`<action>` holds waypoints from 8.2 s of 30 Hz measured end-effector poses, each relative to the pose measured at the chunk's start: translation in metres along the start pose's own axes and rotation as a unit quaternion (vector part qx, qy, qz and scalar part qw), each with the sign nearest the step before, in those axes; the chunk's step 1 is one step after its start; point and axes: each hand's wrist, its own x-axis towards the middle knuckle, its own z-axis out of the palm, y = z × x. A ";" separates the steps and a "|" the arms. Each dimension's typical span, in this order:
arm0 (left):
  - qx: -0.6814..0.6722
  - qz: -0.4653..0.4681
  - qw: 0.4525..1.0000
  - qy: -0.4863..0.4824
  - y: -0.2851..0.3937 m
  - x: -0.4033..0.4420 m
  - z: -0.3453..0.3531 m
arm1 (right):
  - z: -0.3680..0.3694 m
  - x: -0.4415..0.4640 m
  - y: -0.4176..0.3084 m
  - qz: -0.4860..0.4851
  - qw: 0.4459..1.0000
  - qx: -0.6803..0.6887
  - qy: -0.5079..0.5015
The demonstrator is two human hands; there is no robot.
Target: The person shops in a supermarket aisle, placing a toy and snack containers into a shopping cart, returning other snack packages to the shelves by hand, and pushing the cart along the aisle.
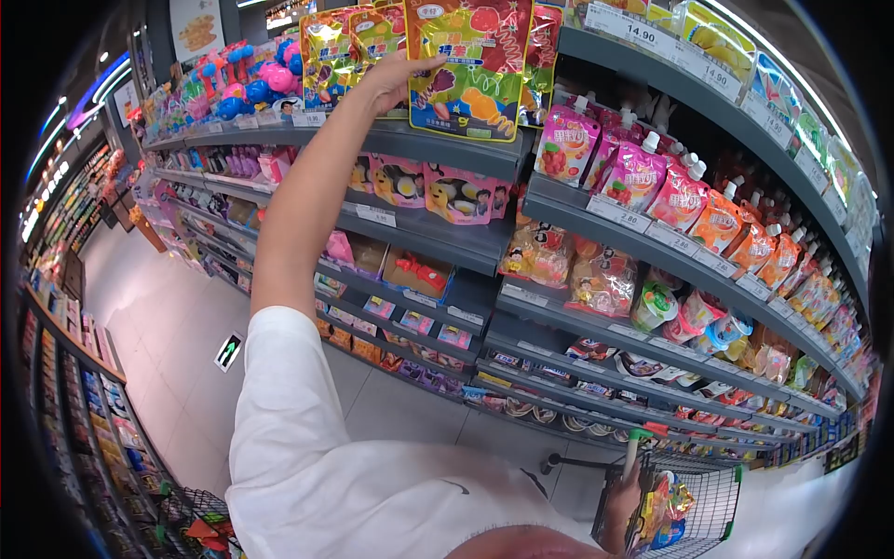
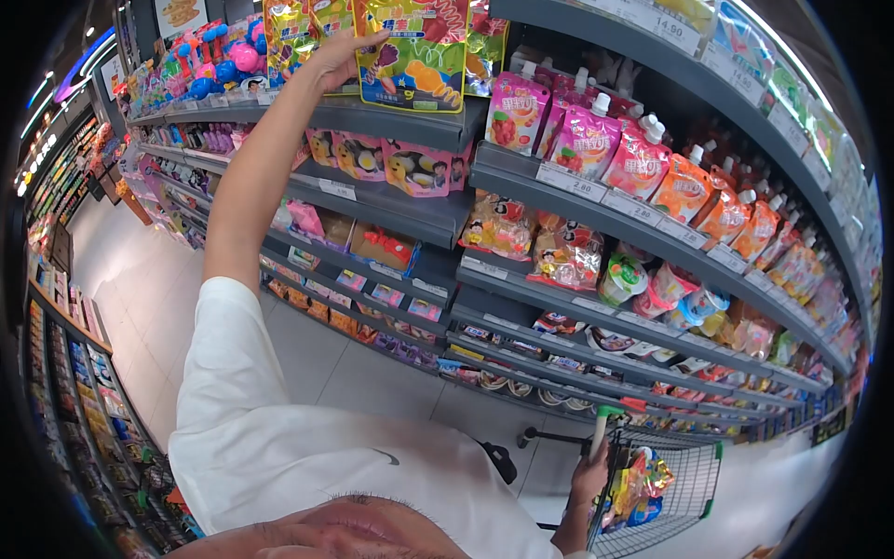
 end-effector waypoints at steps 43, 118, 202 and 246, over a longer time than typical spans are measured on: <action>-0.093 -0.499 0.859 -0.070 -0.348 -0.461 0.235 | -0.006 -0.011 -0.029 0.139 0.987 0.086 -0.008; 0.267 0.151 0.751 -0.585 -0.287 -0.389 0.507 | 0.014 -0.084 0.043 0.289 0.840 0.459 -0.020; 0.329 0.057 0.668 -0.665 -0.249 -0.384 0.658 | 0.130 0.060 0.393 0.310 0.935 0.088 -0.150; 0.210 0.204 0.765 -0.573 -0.274 -0.400 0.753 | -0.136 0.001 0.310 0.363 0.710 0.517 0.312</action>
